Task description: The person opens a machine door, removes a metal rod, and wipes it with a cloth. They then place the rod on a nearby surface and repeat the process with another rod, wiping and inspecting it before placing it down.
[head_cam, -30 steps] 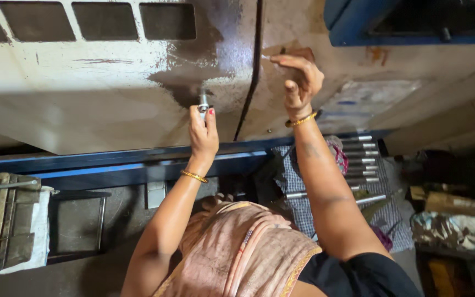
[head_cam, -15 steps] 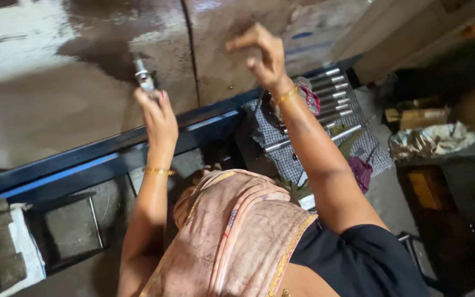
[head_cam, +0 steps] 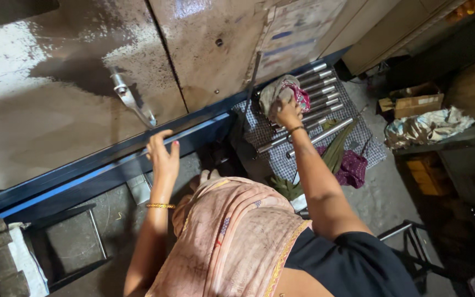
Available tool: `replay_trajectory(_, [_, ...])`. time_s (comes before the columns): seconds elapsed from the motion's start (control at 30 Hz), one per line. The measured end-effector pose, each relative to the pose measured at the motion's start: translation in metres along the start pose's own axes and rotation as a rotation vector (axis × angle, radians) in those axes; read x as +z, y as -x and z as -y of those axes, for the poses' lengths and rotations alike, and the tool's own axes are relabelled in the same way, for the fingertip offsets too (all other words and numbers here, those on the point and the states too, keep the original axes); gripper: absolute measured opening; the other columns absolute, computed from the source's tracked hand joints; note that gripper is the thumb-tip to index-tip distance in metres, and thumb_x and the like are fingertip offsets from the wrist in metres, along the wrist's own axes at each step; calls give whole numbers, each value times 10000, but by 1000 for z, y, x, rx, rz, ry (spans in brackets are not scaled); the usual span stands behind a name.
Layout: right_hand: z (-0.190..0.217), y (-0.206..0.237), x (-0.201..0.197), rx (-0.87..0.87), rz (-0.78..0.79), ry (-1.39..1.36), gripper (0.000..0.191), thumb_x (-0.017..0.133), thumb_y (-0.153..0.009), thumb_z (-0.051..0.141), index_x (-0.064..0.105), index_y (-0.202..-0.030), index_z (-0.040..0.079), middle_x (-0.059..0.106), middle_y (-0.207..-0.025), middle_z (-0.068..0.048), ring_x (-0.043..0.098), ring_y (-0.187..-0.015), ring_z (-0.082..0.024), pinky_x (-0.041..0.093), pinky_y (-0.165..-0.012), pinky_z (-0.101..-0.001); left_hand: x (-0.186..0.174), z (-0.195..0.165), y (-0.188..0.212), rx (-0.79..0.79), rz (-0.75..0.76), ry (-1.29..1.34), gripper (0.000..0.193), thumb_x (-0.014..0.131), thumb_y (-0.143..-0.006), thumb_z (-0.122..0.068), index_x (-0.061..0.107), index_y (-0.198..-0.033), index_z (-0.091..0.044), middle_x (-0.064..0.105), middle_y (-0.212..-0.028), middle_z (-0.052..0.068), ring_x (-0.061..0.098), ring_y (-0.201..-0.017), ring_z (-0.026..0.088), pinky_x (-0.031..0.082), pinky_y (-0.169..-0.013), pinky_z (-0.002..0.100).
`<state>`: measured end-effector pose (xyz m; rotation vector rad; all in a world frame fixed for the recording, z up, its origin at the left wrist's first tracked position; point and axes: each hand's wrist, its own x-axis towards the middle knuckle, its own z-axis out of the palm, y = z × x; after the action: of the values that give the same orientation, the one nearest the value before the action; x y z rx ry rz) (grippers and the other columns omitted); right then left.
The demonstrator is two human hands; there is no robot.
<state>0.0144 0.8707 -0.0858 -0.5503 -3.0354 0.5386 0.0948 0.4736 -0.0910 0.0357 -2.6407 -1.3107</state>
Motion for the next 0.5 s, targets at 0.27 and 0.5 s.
replay_trajectory(0.27, [-32, 5, -50, -212, -363, -310, 340, 685, -857, 39, 695, -1197, 21, 684, -1205, -207, 607, -1126, -419, 490, -976, -492, -6, -12, 16, -103, 323, 252, 177, 624, -990, -134, 658, -1143, -50, 759, -1030, 126, 736, -943, 231, 555, -820, 354])
replay_trajectory(0.5, [-42, 42, -155, -365, -482, -1045, 109, 677, -1011, 3, 714, -1108, -32, 697, -928, -39, 612, -764, -85, 486, -672, -242, -31, -26, 45, -96, 390, 269, 186, 597, -991, -119, 657, -1147, -36, 764, -1017, 133, 743, -972, 224, 564, -848, 353])
